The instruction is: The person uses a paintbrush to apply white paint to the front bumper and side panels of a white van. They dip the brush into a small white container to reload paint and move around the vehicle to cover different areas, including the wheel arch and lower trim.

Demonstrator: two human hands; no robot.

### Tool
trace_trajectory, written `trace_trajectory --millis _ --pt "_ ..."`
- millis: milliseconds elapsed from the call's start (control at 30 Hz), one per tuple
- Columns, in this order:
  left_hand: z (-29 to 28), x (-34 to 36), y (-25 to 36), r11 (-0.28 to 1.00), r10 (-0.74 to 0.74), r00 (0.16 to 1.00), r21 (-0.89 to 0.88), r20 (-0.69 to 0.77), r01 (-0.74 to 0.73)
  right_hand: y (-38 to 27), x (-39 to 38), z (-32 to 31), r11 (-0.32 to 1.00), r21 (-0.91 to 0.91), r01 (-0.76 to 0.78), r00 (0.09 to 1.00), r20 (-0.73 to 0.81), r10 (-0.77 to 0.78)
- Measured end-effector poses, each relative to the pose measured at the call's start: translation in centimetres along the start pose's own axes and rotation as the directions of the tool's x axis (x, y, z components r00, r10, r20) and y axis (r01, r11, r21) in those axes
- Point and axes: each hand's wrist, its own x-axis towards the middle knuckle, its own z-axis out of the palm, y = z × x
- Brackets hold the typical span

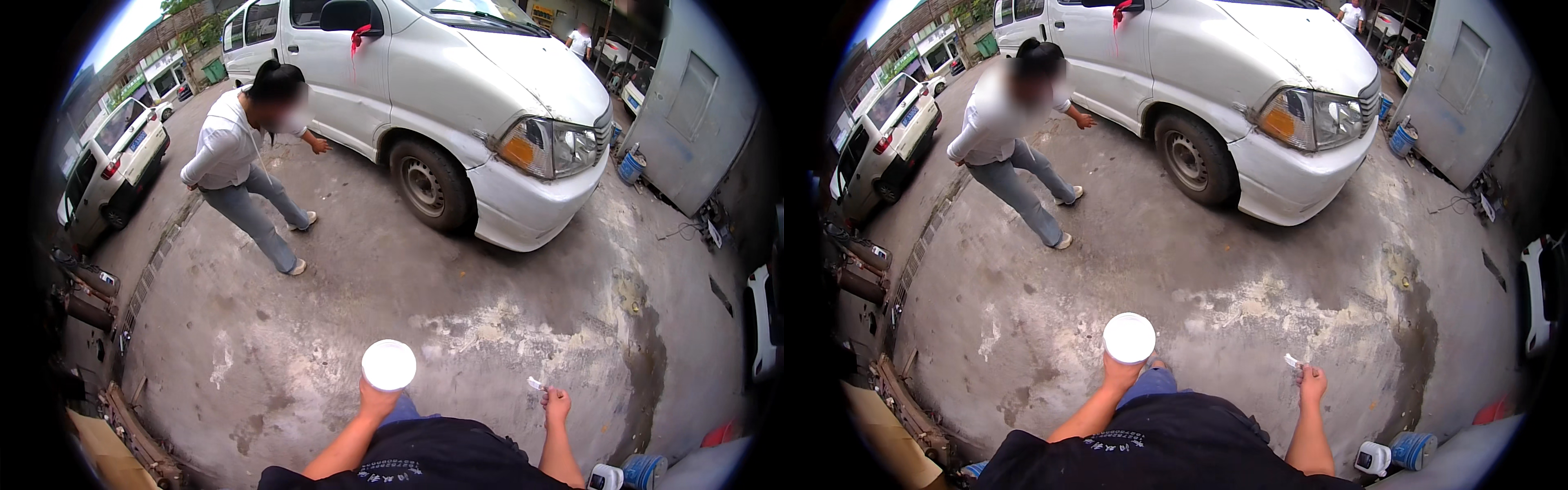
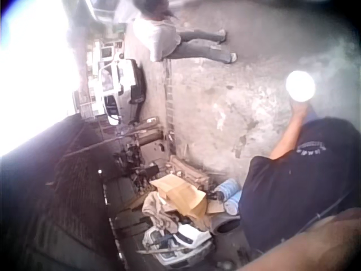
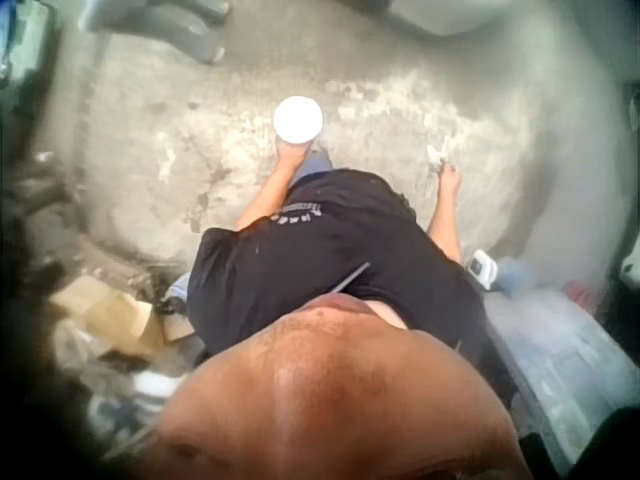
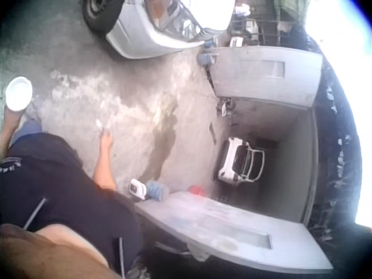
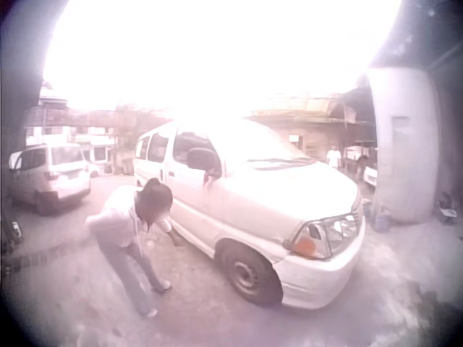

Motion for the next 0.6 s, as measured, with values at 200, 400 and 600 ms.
trace_trajectory --millis 200,400,600 --pt "-6.4 10.4 -6.4 0.999 0.035 0.999 0.029 0.002 -0.035 -17.5 -3.5 19.2 0.964 0.167 0.207 0.950 0.202 -0.239" --pt "-11.7 18.7 -7.0 0.994 0.102 0.994 0.048 -0.033 -0.100 -30.6 -10.4 33.7 0.876 0.371 0.307 0.741 0.485 -0.465" --pt "-14.9 25.6 -6.9 0.988 0.106 0.987 0.122 -0.124 -0.090 -38.4 -16.5 43.1 0.873 0.394 0.287 0.479 0.731 -0.487"
